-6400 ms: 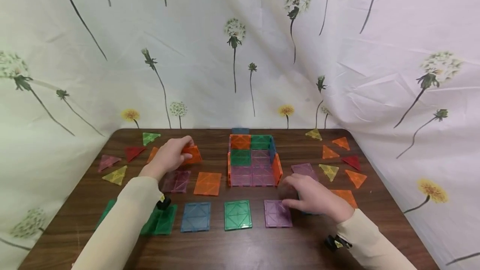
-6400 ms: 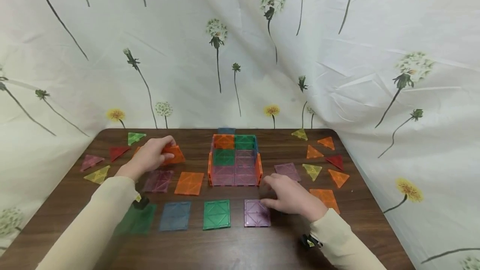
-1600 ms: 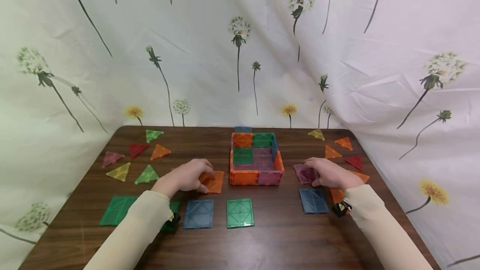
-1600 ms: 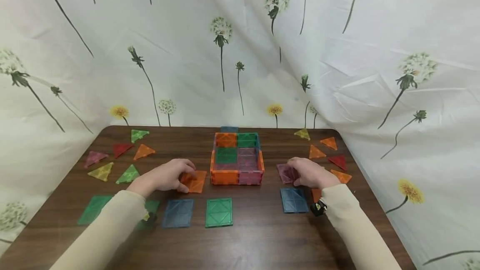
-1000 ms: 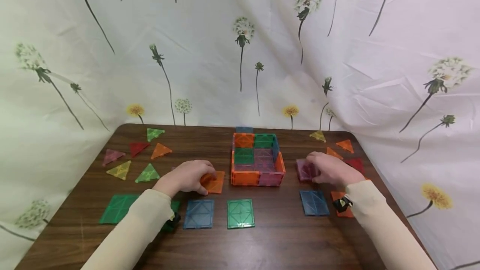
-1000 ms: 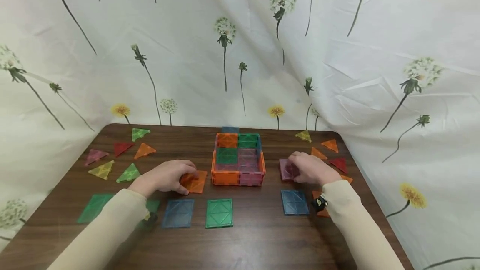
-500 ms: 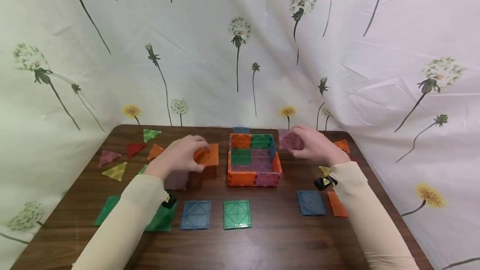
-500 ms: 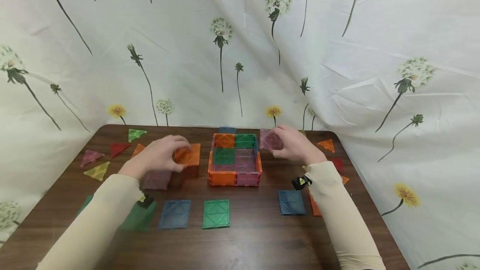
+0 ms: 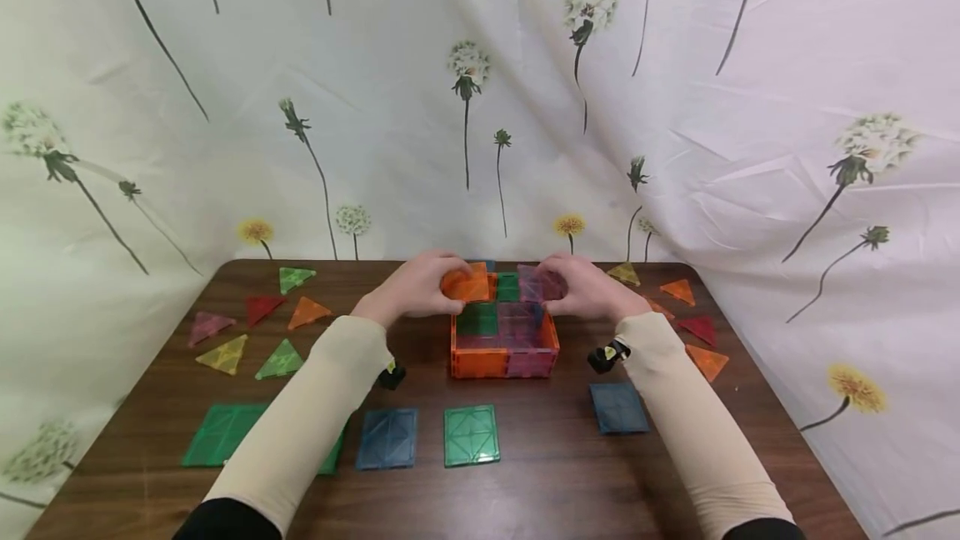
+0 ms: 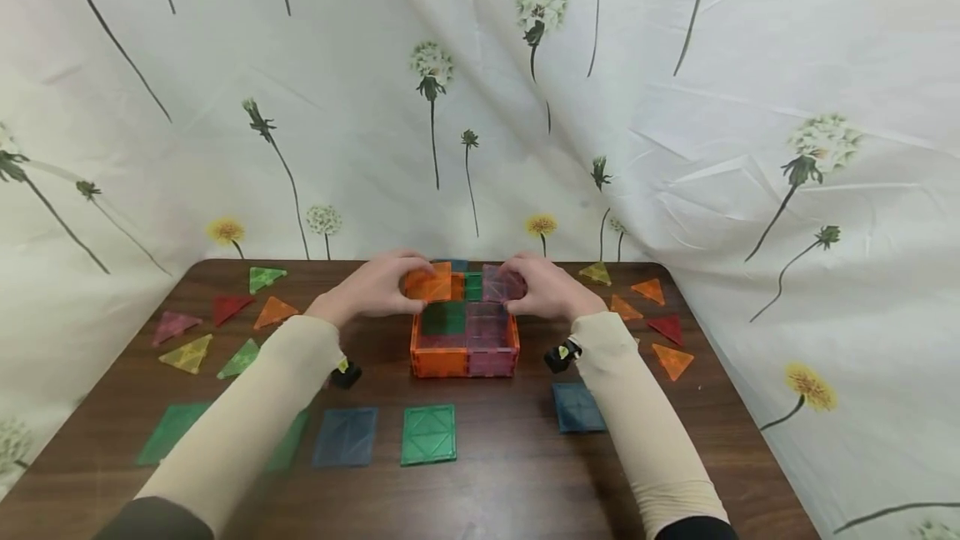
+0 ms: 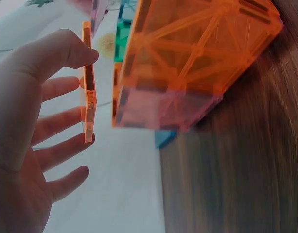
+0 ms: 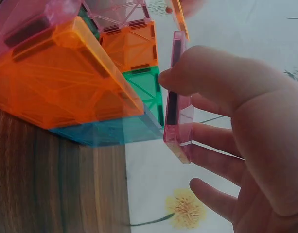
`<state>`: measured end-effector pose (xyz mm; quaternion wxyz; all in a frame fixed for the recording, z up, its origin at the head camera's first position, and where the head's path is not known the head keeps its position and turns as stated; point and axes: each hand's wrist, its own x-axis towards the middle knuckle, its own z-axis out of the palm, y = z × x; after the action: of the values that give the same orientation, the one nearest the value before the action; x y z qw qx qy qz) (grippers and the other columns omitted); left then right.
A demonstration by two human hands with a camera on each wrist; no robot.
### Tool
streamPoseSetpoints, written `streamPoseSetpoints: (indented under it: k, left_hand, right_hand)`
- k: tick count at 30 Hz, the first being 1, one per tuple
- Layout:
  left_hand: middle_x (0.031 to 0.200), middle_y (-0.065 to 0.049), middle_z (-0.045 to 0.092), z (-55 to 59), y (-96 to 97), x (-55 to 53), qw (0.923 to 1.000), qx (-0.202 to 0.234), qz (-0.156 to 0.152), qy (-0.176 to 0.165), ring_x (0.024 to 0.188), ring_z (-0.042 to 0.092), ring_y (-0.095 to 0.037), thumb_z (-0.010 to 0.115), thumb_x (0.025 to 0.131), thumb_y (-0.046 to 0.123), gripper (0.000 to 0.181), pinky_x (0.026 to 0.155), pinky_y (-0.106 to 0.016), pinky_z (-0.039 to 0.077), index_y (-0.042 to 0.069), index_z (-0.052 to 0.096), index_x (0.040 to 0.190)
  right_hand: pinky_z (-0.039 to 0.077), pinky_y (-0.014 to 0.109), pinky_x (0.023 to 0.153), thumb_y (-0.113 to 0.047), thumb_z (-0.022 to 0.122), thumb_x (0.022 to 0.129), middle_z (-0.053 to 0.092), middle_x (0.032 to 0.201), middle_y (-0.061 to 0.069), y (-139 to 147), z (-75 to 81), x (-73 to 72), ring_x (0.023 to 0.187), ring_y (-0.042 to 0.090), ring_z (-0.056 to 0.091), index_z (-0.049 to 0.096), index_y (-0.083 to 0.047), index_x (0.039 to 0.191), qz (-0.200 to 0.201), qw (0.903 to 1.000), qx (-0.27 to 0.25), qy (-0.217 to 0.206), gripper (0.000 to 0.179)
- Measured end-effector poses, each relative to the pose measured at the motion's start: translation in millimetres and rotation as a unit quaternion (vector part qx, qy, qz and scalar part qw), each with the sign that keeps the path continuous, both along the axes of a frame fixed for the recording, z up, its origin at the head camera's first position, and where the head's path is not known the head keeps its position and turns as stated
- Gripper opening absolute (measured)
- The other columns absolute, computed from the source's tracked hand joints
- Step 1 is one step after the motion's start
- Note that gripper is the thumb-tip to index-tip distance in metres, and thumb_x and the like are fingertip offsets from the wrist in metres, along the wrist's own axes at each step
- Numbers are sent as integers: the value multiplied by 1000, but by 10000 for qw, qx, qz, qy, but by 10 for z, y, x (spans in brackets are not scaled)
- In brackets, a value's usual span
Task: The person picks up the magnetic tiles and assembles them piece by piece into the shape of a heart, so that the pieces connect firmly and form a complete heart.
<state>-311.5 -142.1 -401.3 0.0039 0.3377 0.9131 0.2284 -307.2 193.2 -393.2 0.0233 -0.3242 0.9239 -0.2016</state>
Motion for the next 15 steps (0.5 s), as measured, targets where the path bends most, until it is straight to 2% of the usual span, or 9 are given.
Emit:
streamPoseSetpoints:
  k: [7, 11, 15]
  left_hand:
    - [136, -7, 63, -104, 182, -92, 9995, -275, -150, -44, 120, 59, -29, 77, 89, 30, 46, 102, -49, 50, 15, 70, 132]
    - [133, -7, 63, -116, 238, -113, 9990, -400, -211, 32, 121, 58, -30, 78, 89, 29, 45, 104, -50, 49, 15, 70, 131]
    - [138, -7, 61, -135, 237, -112, 9990, -417, -134, -65, 127, 57, -32, 78, 90, 32, 46, 108, -52, 47, 16, 69, 133]
  right_hand:
    - [49, 40, 83, -23, 79, 91, 61, 129, 7, -134, -65, -84, 97, 22, 55, 65, -10, 135, 138, 9997, 93, -150, 48]
    - [50, 41, 87, -25, 79, 92, 60, 134, 5, -201, -75, -108, 103, 23, 57, 66, -12, 135, 134, 9994, 132, -279, 47]
    - [51, 42, 91, -26, 79, 93, 60, 134, 5, -269, -87, -116, 110, 28, 59, 66, -12, 135, 134, 9990, 156, -409, 46]
